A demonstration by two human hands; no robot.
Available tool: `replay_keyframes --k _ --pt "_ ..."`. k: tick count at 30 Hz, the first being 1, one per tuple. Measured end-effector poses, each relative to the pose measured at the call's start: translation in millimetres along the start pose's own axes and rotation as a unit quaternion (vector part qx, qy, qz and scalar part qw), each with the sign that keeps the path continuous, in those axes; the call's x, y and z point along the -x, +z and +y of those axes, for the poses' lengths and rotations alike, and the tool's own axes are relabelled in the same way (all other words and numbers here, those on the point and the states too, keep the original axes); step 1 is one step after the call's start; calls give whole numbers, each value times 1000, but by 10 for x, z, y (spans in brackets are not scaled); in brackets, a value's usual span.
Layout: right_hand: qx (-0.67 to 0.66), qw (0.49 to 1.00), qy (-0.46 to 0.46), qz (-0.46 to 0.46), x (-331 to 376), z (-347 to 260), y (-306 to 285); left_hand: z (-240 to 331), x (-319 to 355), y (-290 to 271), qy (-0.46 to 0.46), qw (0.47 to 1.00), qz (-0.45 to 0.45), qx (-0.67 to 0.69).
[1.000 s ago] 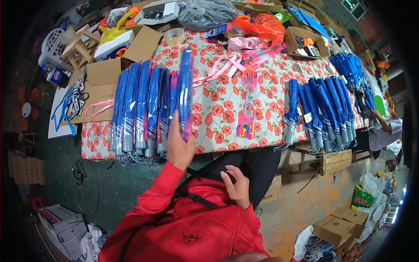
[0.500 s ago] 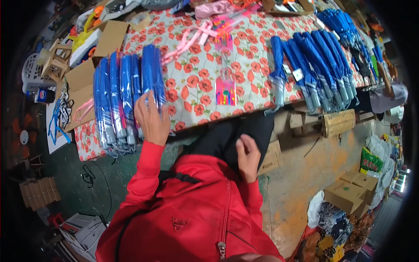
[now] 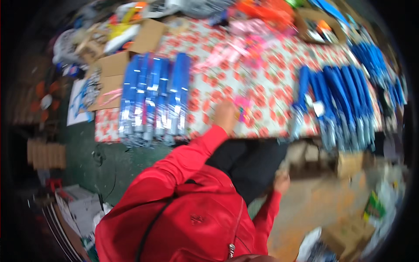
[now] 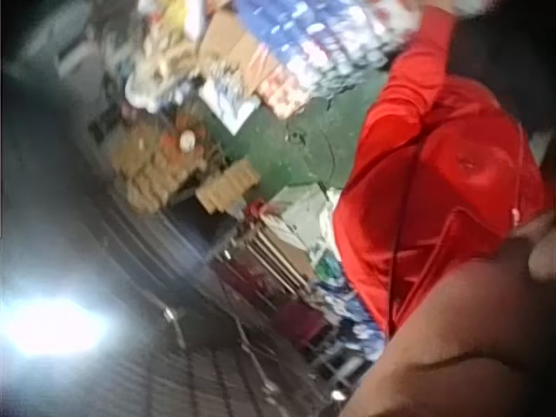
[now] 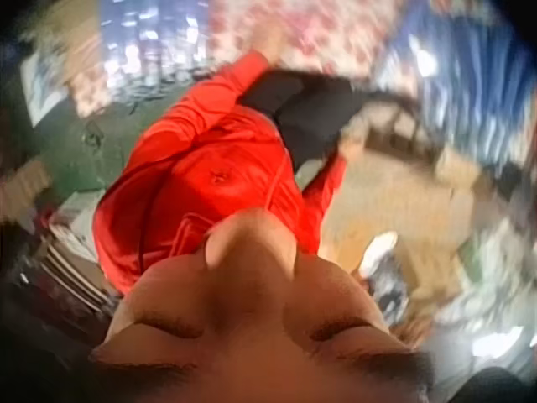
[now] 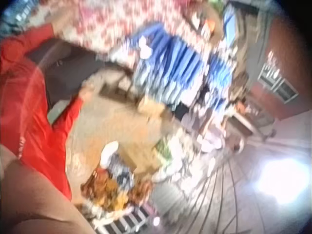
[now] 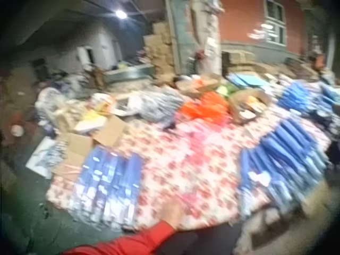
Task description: The person packages umbrellas by inserting them one at a time into plastic sleeve covers by hand.
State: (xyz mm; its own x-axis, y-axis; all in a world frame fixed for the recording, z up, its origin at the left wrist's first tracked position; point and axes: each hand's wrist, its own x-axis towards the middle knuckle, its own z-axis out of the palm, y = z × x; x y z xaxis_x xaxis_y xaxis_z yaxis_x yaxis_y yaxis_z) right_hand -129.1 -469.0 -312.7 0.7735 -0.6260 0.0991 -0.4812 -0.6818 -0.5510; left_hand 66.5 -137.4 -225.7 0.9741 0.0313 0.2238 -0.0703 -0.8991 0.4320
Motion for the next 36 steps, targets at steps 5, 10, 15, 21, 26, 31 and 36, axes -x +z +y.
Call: replay_keyframes --k 5,10,15,21,26,31,36 --pt "83 995 -27 53 100 330 100 64 1 84 35 997 52 47" --pt "196 979 47 21 64 56 155 420 101 -138 -73 992 103 -24" --pt "198 979 31 29 48 157 203 58 155 28 27 996 49 -73" --pt "199 978 55 -17 88 146 138 236 139 -80 -28 996 82 9" --pt "176 984 28 -13 99 171 114 239 121 -114 -39 997 60 -20" --pt "214 976 18 -34 124 310 176 270 97 -111 -44 998 45 -21" --pt "241 969 32 -53 155 242 177 241 89 -106 -25 996 61 -67"
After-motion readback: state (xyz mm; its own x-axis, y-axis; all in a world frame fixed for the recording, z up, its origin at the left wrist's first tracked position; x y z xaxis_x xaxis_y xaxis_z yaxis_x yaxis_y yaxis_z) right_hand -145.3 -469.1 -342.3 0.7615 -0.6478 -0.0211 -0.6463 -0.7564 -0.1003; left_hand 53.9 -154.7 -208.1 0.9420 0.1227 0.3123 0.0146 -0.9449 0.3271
